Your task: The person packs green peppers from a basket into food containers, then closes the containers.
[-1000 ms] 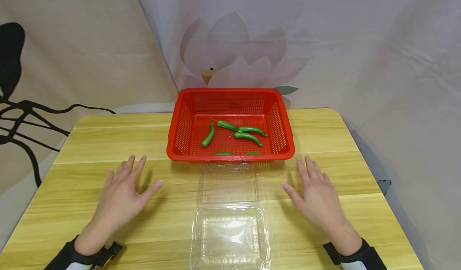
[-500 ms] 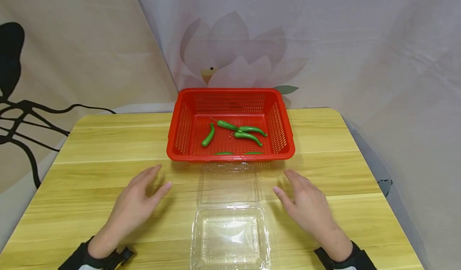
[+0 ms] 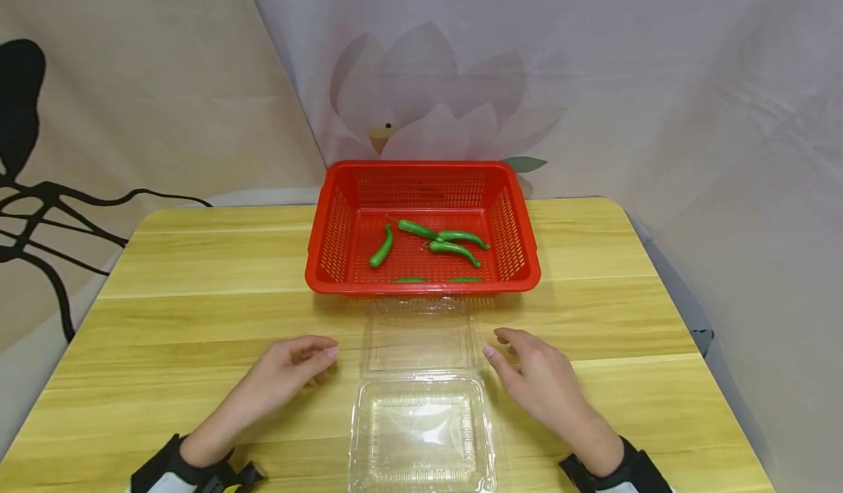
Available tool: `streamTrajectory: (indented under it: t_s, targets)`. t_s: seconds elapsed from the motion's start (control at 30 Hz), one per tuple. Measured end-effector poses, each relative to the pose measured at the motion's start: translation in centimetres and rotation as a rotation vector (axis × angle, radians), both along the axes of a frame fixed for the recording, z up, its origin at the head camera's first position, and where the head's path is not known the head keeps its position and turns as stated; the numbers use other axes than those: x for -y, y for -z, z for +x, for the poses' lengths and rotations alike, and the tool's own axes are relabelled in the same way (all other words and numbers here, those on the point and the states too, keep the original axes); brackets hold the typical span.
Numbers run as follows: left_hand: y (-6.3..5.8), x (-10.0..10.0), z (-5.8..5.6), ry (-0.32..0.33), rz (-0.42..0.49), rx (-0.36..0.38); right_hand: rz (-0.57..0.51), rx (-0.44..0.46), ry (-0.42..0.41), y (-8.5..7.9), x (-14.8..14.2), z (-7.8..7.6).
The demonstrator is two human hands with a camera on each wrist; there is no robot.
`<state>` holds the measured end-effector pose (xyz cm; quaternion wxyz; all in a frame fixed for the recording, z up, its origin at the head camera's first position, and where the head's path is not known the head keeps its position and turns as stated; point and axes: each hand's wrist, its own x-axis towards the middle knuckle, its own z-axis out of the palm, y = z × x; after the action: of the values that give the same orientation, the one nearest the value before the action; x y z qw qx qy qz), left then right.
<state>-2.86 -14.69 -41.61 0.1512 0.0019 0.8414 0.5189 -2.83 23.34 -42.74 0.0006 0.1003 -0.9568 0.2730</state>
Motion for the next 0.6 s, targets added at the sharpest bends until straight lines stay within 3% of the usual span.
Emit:
streamTrajectory:
  t_s: [0.13,0.3,0.6]
  targets:
    - [0.2,-0.5,-0.1,0.046,0.046,0.046,-0.035,0.001,-0.007,0.4,0.5,0.0]
    - [0.7,-1.1,-0.2,0.086,0.08,0.064,-0.099,0.077,-0.004,0.6,1.0,0.1]
    - [1.7,-2.0,-0.2,0.153,0.04,0.055,-0.17,0.19,0.005,0.4,1.4,0.2]
